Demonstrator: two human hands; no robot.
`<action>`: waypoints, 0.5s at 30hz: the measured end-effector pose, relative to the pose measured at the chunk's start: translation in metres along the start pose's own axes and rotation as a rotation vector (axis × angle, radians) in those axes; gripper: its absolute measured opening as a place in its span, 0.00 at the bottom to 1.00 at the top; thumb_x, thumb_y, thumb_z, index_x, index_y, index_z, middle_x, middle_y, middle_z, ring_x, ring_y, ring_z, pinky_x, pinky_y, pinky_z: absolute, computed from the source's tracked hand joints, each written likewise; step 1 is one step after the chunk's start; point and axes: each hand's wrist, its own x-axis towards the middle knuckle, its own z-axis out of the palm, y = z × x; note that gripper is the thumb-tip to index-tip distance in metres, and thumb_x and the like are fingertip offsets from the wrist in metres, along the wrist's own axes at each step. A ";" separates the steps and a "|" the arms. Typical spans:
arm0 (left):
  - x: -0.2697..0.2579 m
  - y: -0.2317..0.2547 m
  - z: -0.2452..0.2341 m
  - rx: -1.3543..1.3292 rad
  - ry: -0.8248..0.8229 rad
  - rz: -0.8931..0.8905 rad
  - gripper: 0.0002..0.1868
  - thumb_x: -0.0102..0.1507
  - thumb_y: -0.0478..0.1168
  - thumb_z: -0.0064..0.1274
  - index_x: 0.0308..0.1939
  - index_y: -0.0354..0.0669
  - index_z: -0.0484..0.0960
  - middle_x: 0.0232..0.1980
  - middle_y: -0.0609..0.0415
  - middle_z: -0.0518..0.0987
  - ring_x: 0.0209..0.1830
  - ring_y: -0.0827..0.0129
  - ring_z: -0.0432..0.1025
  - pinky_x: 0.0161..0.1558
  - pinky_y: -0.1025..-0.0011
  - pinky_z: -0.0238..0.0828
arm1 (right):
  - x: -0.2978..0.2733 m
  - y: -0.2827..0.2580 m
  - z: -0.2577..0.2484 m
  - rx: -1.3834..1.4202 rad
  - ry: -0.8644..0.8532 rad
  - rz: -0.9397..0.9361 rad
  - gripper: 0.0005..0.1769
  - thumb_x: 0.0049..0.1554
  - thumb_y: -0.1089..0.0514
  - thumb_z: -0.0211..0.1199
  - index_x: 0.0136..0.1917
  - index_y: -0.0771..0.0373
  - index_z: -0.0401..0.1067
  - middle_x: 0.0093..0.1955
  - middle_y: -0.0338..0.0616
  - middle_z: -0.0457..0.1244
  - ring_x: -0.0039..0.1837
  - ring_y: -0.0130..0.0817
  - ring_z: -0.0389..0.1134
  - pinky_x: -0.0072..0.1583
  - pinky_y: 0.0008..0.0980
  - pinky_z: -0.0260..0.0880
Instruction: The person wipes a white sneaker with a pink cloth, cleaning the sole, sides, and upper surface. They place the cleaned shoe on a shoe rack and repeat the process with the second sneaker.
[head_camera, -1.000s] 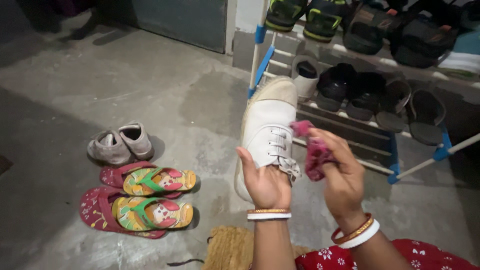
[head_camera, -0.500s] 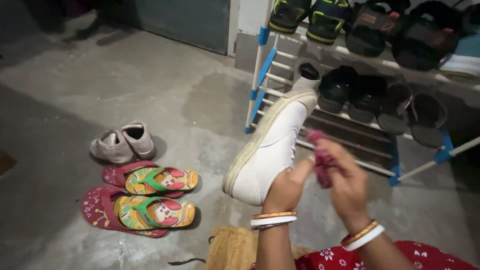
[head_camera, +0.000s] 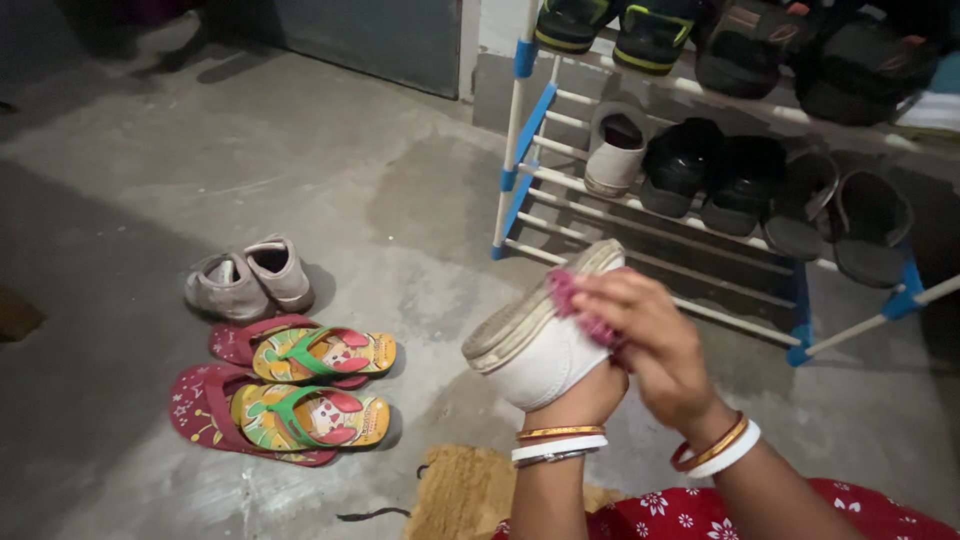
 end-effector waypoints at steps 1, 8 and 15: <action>0.000 0.004 -0.001 0.040 -0.021 -0.023 0.31 0.52 0.36 0.60 0.61 0.43 0.76 0.59 0.43 0.78 0.59 0.46 0.71 0.59 0.52 0.66 | -0.001 0.007 -0.004 -0.008 0.026 0.096 0.30 0.50 0.74 0.50 0.64 0.63 0.75 0.70 0.49 0.66 0.74 0.45 0.64 0.78 0.47 0.54; -0.006 -0.017 0.064 0.034 0.010 0.083 0.31 0.50 0.43 0.65 0.58 0.47 0.78 0.54 0.49 0.80 0.54 0.52 0.72 0.53 0.53 0.67 | -0.035 0.010 -0.018 -0.039 0.045 0.108 0.33 0.48 0.75 0.49 0.65 0.61 0.74 0.70 0.47 0.65 0.74 0.46 0.64 0.78 0.44 0.57; -0.022 -0.065 0.126 0.303 -0.216 -0.125 0.16 0.65 0.46 0.58 0.54 0.46 0.77 0.52 0.49 0.78 0.53 0.60 0.73 0.52 0.59 0.68 | -0.069 0.052 0.008 0.070 -0.029 0.201 0.34 0.48 0.74 0.53 0.67 0.63 0.73 0.73 0.56 0.63 0.78 0.51 0.59 0.80 0.49 0.46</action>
